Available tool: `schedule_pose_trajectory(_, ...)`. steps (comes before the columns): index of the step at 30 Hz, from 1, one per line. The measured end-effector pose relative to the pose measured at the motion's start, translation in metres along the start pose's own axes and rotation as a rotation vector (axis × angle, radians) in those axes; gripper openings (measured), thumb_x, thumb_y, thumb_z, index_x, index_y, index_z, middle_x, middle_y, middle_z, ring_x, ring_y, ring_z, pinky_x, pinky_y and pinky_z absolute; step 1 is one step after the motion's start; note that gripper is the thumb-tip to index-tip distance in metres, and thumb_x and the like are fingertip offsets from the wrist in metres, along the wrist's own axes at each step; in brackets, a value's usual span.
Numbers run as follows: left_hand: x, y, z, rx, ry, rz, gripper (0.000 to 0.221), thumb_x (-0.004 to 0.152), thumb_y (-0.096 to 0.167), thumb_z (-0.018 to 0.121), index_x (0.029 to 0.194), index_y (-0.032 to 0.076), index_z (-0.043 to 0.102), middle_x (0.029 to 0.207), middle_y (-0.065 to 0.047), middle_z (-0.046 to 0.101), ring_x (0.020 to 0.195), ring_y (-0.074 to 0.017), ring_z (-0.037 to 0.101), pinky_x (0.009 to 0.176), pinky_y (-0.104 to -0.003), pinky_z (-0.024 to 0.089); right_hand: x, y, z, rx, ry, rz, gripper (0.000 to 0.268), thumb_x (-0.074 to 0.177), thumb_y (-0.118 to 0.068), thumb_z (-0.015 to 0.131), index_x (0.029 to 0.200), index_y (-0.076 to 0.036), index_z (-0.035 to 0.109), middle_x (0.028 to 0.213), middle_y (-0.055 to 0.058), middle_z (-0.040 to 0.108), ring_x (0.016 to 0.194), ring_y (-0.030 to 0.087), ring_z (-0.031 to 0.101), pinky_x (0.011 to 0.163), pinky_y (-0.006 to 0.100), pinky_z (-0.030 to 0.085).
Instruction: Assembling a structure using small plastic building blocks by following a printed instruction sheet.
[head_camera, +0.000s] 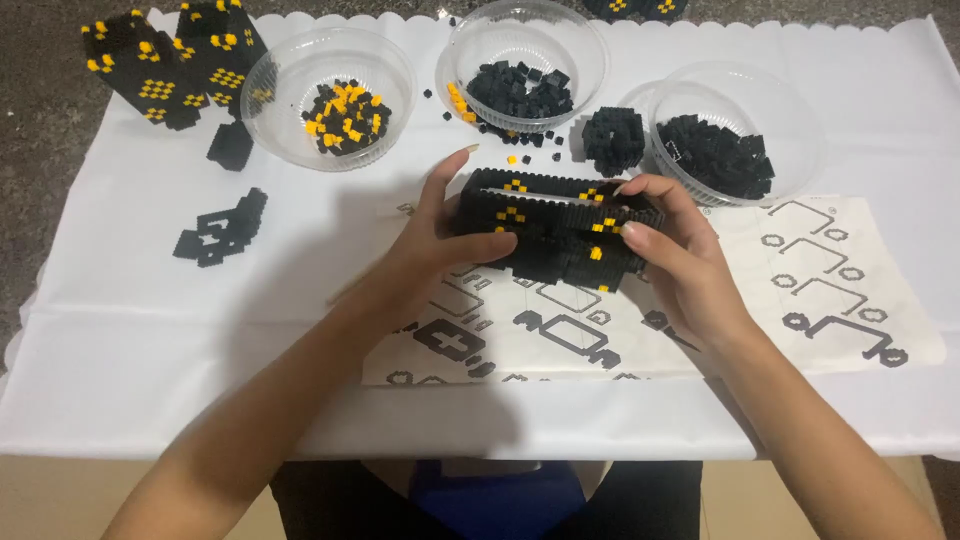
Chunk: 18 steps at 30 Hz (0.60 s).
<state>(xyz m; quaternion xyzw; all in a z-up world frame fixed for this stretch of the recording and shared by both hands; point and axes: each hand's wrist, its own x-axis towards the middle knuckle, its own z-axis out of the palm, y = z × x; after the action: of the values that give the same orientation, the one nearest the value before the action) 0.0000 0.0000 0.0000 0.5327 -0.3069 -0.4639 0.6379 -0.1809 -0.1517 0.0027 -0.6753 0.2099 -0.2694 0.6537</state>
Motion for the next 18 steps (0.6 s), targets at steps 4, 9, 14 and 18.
schedule_pose_trajectory(4, 0.009, -0.006, 0.000, -0.051, 0.007, 0.020, 0.108, 0.060, 0.027, 0.084, 0.145, 0.007, 0.022, 0.129, -0.024, 0.049, 0.118, -0.0343, 0.047, 0.097, -0.046, 0.043, -0.003, -0.002, 0.003, 0.042, -0.004, 0.049, 0.057, 0.074, -0.035, 0.060, 0.119, -0.004, 0.042, 0.116, 0.021, 0.039, 0.107, 0.031, 0.044, 0.086, 0.045, 0.048)
schedule_pose_trajectory(9, 0.007, -0.007, 0.003, -0.026, 0.029, 0.035, 0.098, 0.059, 0.023, 0.086, 0.140, 0.003, 0.034, 0.123, -0.021, 0.055, 0.117, -0.0306, 0.051, 0.097, -0.043, 0.044, -0.003, -0.003, 0.003, -0.001, -0.006, 0.047, 0.056, 0.072, -0.027, 0.065, 0.118, -0.003, 0.045, 0.117, 0.025, 0.040, 0.115, 0.040, 0.040, 0.095, 0.053, 0.043)
schedule_pose_trajectory(14, 0.008, -0.012, 0.003, -0.112, 0.106, 0.044, 0.087, 0.063, 0.023, 0.083, 0.137, 0.003, 0.042, 0.121, -0.018, 0.057, 0.116, -0.0279, 0.052, 0.098, -0.041, 0.046, -0.003, -0.002, -0.003, -0.010, 0.012, 0.061, 0.054, 0.071, -0.026, 0.066, 0.117, -0.004, 0.046, 0.117, 0.021, 0.041, 0.116, 0.036, 0.040, 0.094, 0.049, 0.044)
schedule_pose_trajectory(18, 0.005, -0.005, 0.010, -0.092, 0.149, 0.032, 0.097, 0.061, 0.028, 0.084, 0.139, -0.002, 0.036, 0.125, -0.023, 0.054, 0.123, -0.0320, 0.048, 0.103, -0.044, 0.041, 0.000, -0.002, -0.002, -0.019, 0.007, 0.081, 0.058, 0.070, -0.028, 0.065, 0.119, -0.004, 0.046, 0.117, 0.024, 0.043, 0.116, 0.038, 0.041, 0.094, 0.051, 0.043)
